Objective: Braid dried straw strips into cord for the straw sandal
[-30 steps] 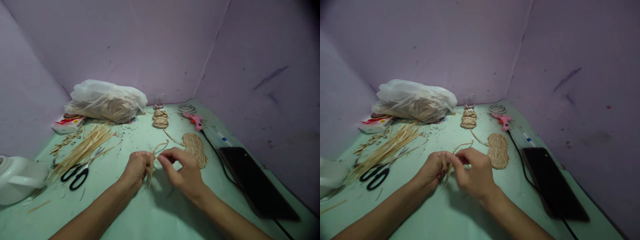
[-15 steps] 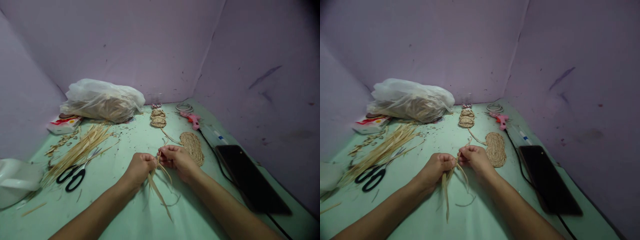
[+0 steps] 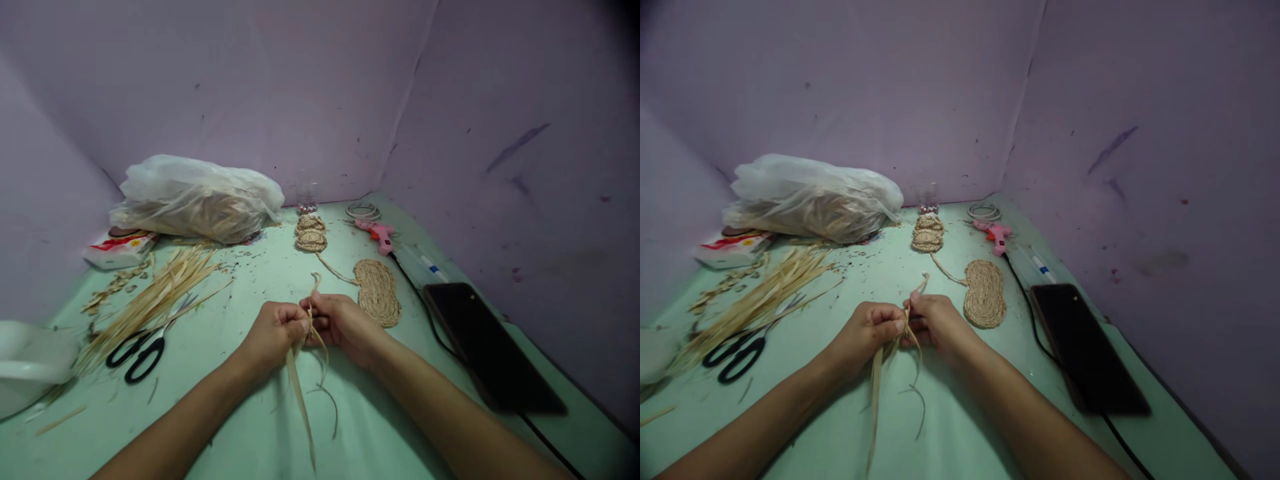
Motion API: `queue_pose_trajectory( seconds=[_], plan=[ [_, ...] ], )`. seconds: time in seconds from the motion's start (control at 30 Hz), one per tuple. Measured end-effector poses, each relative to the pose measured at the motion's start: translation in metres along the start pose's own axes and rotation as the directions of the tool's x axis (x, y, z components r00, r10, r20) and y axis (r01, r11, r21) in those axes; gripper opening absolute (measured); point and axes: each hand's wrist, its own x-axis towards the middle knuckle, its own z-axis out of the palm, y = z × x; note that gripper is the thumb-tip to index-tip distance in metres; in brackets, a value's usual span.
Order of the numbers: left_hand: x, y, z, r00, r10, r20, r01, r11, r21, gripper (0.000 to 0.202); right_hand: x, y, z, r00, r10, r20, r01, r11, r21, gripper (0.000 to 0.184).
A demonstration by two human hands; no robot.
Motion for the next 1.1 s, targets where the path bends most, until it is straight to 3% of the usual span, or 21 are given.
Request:
queue_pose_trajectory(
  seconds=[0.1, 0.17, 0.3, 0.43, 0.6, 0.8, 0.93, 1.0, 1.1],
  plan=[
    [0.001, -0.001, -0.006, 0.999, -0.005, -0.050, 0.002, 0.999, -0.050, 0.017, -0.008, -0.005, 0.001, 0.978, 0.143, 0.153, -0.138, 0.989, -0.045, 0.021],
    [0.001, -0.002, -0.008, 0.999, -0.009, -0.041, 0.007, 0.999, -0.051, 0.017, -0.010, -0.006, 0.001, 0.975, 0.123, 0.186, -0.104, 0.989, -0.109, 0.015],
    [0.001, 0.000, -0.008, 0.999, -0.032, -0.013, 0.031, 0.998, -0.049, 0.016, -0.007, -0.004, -0.002, 0.985, 0.080, 0.154, -0.045, 0.975, -0.217, 0.014],
    [0.002, 0.004, -0.007, 0.997, -0.068, -0.038, 0.066, 0.997, -0.046, 0.016, -0.004, -0.005, -0.004, 0.998, 0.049, 0.048, -0.032, 0.947, -0.320, 0.013],
    [0.004, 0.002, -0.009, 0.998, -0.039, -0.053, 0.038, 0.999, -0.025, 0.018, -0.004, -0.005, -0.003, 1.000, -0.024, -0.002, 0.022, 0.935, -0.355, 0.014],
    [0.007, 0.005, -0.017, 0.996, 0.060, -0.072, -0.042, 0.971, 0.236, 0.013, 0.001, 0.003, 0.000, 0.991, -0.112, -0.075, 0.078, 0.928, -0.363, 0.016],
    [0.003, 0.012, -0.021, 0.974, 0.110, -0.200, 0.010, 0.855, 0.519, 0.013, 0.006, 0.010, 0.000, 0.969, -0.213, -0.126, 0.148, 0.907, -0.394, 0.013],
    [-0.003, 0.014, -0.017, 0.953, 0.151, -0.263, 0.031, 0.814, 0.580, 0.013, 0.007, 0.012, 0.001, 0.961, -0.237, -0.139, 0.160, 0.893, -0.421, 0.012],
    [-0.015, 0.010, -0.002, 0.920, 0.276, -0.276, -0.046, 0.778, 0.626, 0.013, 0.006, 0.013, 0.002, 0.954, -0.269, -0.133, 0.192, 0.887, -0.421, 0.013]
  ],
)
